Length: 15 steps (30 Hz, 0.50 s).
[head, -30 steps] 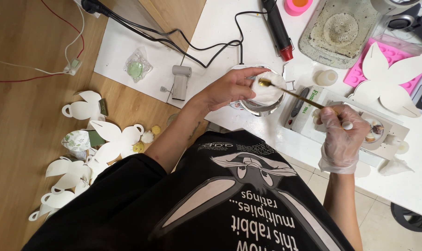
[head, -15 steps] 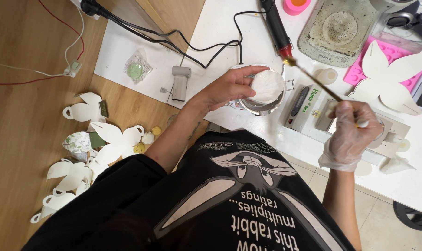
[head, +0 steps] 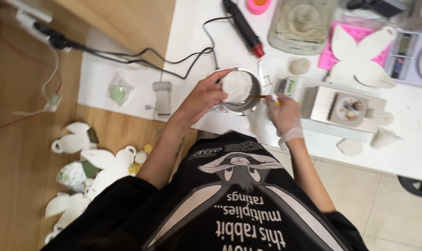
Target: Creating a decorative flower by dipping and assembling wax petals using melted wax.
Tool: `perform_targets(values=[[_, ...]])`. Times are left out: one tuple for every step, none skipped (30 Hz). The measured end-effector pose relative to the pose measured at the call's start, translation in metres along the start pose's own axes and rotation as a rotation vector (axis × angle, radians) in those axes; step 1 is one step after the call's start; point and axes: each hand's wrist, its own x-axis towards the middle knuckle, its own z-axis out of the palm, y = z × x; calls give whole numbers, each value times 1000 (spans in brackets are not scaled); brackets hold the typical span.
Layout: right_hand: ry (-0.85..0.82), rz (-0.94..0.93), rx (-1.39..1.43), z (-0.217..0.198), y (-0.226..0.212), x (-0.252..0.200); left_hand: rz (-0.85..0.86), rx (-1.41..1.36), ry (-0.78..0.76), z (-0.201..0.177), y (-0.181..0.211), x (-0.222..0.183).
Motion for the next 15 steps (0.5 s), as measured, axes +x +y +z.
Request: perform_targets(values=[[19,16,-1,-21,-28,-6,-8,5,-23,3,1,0],[-7,93,-47,-42,-56,-12,-12,-17,-8,5,2,0],[-33,172,-91,-62,-85,-18,-17,-38,6,7,3,0],[-16,188,-91,-72,-71,-23,-25,-34,-15,10,4,1],[108,213,59,-83,-57,-28,-14,-68,-1,12,6,3],[233,231,210,-93,-44,-33,1,-100,17,14,9,4],[251,241,210,-113,-6,-37,-5,-94,-2,16,10,4],[496,158,126,-132,32,-42,-1,-98,28,17,12,4],[735,68,35,-151,69,-49,3,-102,59,18,13,3],[746,80,34,-165,102,-53,-6,-97,46,14,9,4],[814,294,-91,-180,135,-59,6,-114,46,11,5,4],[872,509,-215,-193,167,-64,19,-131,47,7,1,4],[881,520,-215,-187,218,-67,12,-126,36,8,0,6],[640,744,-264,-181,268,-69,11,-125,34,9,0,7],[386,954,-305,-175,319,-71,11,-123,32,10,0,8]])
